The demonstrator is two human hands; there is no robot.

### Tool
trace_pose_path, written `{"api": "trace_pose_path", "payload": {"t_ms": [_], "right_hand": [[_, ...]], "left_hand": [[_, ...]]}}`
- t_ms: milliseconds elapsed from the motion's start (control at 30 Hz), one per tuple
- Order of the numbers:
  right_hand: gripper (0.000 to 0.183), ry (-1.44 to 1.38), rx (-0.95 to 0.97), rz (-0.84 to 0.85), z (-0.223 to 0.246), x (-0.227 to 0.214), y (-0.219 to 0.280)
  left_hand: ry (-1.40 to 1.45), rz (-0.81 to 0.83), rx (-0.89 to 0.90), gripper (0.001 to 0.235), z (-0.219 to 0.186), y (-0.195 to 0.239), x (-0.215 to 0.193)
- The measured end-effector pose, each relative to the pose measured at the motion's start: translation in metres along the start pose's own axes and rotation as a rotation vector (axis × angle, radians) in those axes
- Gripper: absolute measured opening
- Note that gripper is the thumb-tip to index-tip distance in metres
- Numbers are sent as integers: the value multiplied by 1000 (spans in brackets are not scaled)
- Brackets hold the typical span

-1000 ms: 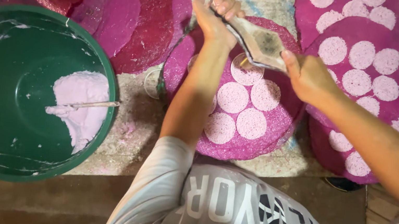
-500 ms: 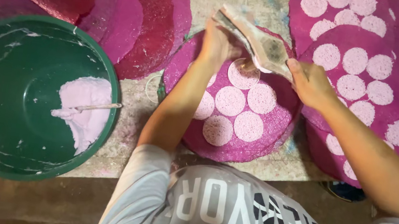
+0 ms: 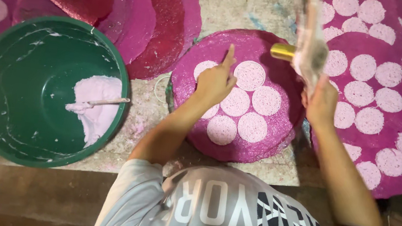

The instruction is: The person uses a handheld applicator to scoop pink paste from a green bucket and press it through a circular stencil onto pink glittery fabric. The person repeatedly reloads the applicator and creates multiple circular patterns on the fabric surface.

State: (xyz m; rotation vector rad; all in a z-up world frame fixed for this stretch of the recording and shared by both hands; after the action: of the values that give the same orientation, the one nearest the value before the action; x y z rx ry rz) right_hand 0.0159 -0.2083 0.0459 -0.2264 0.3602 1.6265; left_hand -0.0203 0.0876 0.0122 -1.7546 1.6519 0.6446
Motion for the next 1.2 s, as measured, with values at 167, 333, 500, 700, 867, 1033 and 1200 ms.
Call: {"api": "trace_pose_path", "payload": {"t_ms": [167,333,500,700,867,1033,1200], "right_hand": [[55,-299,-31,-130,-26,-25,50],[59,-374,-78,-242,-70,-65,88],[62,-388,-132,-274,-103,-114,129],[66,-463,-110,-301,-116,-130,151],[64,-529,-161,-241,-115,-118,142],[63,-390,-217,-99,-82,-92,134],[55,-30,-311,156,16,-45,144]], "left_hand": [[-93,-3,167,113,-42,-6,-2],[-181,245,-41,124,-56,-14,13],[-6,192,-183,131,-42,-29,-9],[-125,84,-251,127,12,-53,-35],[-441,89,0,25,23,-48,-7],[-488,136,-46,59,-11,-16,-22],[-172,4,300,108,-133,47,-90]]}}
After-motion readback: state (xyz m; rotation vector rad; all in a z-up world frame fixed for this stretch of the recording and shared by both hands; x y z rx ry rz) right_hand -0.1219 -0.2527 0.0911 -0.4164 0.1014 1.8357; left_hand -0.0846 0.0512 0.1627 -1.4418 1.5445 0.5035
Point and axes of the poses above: each hand's wrist, its own y-axis away from the middle knuckle, its own x-axis out of the palm, z = x × y, the point moved 7 cm from there along -y, towards the middle knuckle, and after that the axes turned 1 degree about -z, right-handed, at the moved point
